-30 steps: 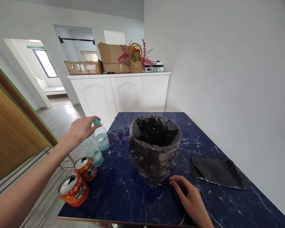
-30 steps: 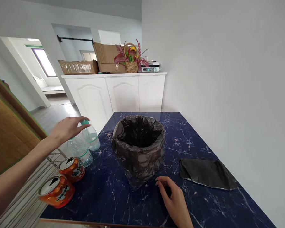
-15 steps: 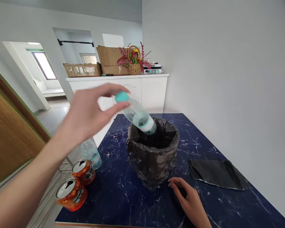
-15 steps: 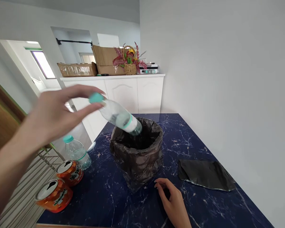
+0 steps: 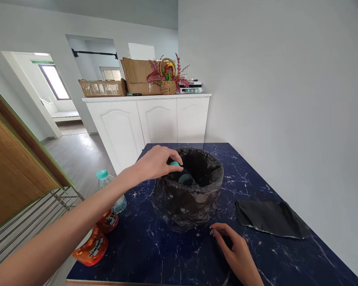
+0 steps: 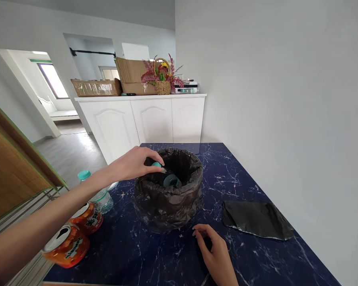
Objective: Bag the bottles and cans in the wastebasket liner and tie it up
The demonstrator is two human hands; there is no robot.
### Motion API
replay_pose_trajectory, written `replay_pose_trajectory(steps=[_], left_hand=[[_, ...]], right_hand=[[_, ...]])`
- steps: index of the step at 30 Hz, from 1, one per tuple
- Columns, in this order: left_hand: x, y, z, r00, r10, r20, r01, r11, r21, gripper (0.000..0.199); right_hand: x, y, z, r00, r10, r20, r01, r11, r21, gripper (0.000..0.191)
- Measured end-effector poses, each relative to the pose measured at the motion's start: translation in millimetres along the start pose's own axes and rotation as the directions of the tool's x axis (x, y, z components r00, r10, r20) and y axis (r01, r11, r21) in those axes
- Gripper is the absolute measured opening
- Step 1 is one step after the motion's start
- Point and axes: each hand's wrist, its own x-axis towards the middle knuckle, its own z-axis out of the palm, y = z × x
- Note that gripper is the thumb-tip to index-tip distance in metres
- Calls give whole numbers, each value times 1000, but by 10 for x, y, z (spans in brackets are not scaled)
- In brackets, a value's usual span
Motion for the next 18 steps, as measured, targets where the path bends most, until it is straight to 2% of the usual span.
replay_pose_trajectory(steps=[2,4,7,10,12,14,16,18], left_hand=[[-107,7,-106,997,5,-83,-4,1000,13,31],[-268,-55,-244,977,-28,-213,42,997,62,39],[-587,-359,-433,937,-130,-325,197,963,183,47],[-950,-862,-491,918,-258,-302,352,880,319,61],[-1180,-1197,-436,877,-413,-245,476,812,337,71],[-1371,-1449,-332,836,-514,-191,548,772,323,73],[-1498,-1566,-235,825,-544,-151,564,778,277,67],[-1547,-1518,-199,838,-519,-170,546,806,229,58]], right_hand=[[0,14,3,1000,3,12,-3,1000,-5,41],[-3,23,4,1000,4,19,-4,1000,-12,41],[-12,24,-2,1000,9,18,-8,1000,-20,41],[-20,28,-10,1000,20,20,-19,1000,-16,41],[-21,39,-11,999,34,23,-34,999,-12,44],[-21,54,-8,999,44,25,-44,999,-11,45],[-21,68,-3,998,49,29,-48,999,-15,45],[-22,77,3,998,51,37,-50,999,-22,44]])
